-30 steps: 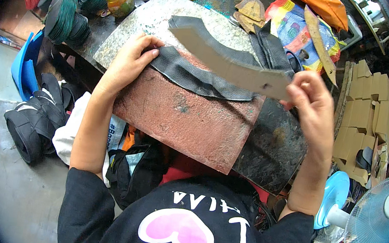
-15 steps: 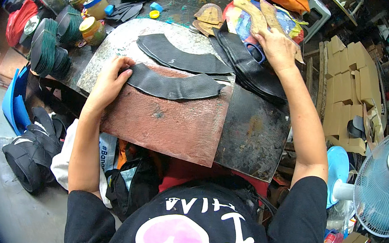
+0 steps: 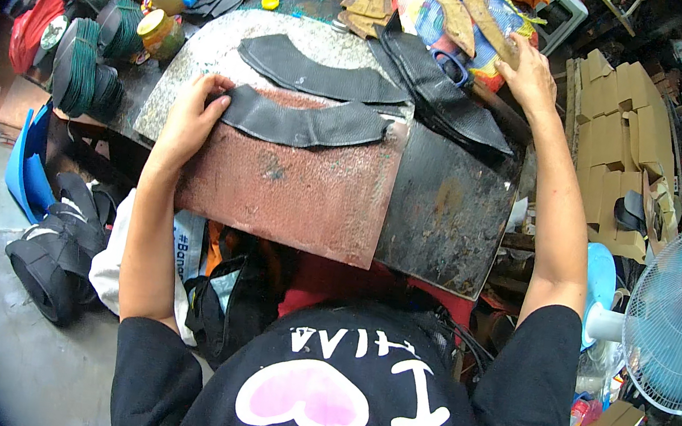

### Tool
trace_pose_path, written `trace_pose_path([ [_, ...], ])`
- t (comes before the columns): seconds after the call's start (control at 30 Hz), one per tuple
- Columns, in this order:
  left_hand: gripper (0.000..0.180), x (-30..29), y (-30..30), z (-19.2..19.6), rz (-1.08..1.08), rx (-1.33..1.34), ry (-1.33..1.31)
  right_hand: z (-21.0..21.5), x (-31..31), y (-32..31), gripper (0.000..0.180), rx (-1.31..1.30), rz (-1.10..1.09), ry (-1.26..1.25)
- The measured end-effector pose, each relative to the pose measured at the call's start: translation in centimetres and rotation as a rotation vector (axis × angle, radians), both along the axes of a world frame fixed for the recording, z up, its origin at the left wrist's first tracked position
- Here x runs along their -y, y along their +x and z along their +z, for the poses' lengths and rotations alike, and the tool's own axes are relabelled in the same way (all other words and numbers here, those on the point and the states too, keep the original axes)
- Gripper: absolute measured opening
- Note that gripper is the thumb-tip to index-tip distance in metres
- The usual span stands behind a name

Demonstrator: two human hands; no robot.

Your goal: The person aligns and stacks black leather pieces on a workbench, uses a template to check shapes, and arranges the pieces into a pile. The person also moves a jar and a sanding block aside to clear the workspace.

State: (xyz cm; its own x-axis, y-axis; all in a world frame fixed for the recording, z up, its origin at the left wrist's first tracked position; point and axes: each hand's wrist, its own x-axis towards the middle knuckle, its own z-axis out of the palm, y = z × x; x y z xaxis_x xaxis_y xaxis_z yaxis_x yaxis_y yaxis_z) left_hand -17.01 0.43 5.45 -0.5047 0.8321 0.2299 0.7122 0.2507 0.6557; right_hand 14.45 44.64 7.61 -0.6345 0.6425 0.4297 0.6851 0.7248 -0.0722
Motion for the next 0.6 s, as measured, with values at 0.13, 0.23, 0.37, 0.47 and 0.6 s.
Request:
trace_pose_path([
  [0.13,0.022,0.0,-0.3,-0.5,0.022,-0.008,0.006,-0.2,-0.2,0.0,0.069,-0.049,-0.013,0.014],
  [0.23,0.022,-0.2,0.0,-0.2,0.059,-0.011,-0.005,1.8,3.1,-0.1,0.058,-0.171,0.108,0.237],
  [0.37,0.021,-1.0,0.6,0.7,0.104,-0.135,0.052,3.1,13.0,-1.1,0.042,-0.196,0.513,-0.309],
  [0.47,0.020,-2.3,0.1,1.2,0.096,0.027,0.148,2.2,19.6,-2.1,0.042,-0.067,0.637,-0.322],
  [0.6,0.017,-5.1,-2.6,1.0,0.036,0.050,0.293,2.0,22.0,-4.1,0.034,-0.070,0.572,-0.455],
])
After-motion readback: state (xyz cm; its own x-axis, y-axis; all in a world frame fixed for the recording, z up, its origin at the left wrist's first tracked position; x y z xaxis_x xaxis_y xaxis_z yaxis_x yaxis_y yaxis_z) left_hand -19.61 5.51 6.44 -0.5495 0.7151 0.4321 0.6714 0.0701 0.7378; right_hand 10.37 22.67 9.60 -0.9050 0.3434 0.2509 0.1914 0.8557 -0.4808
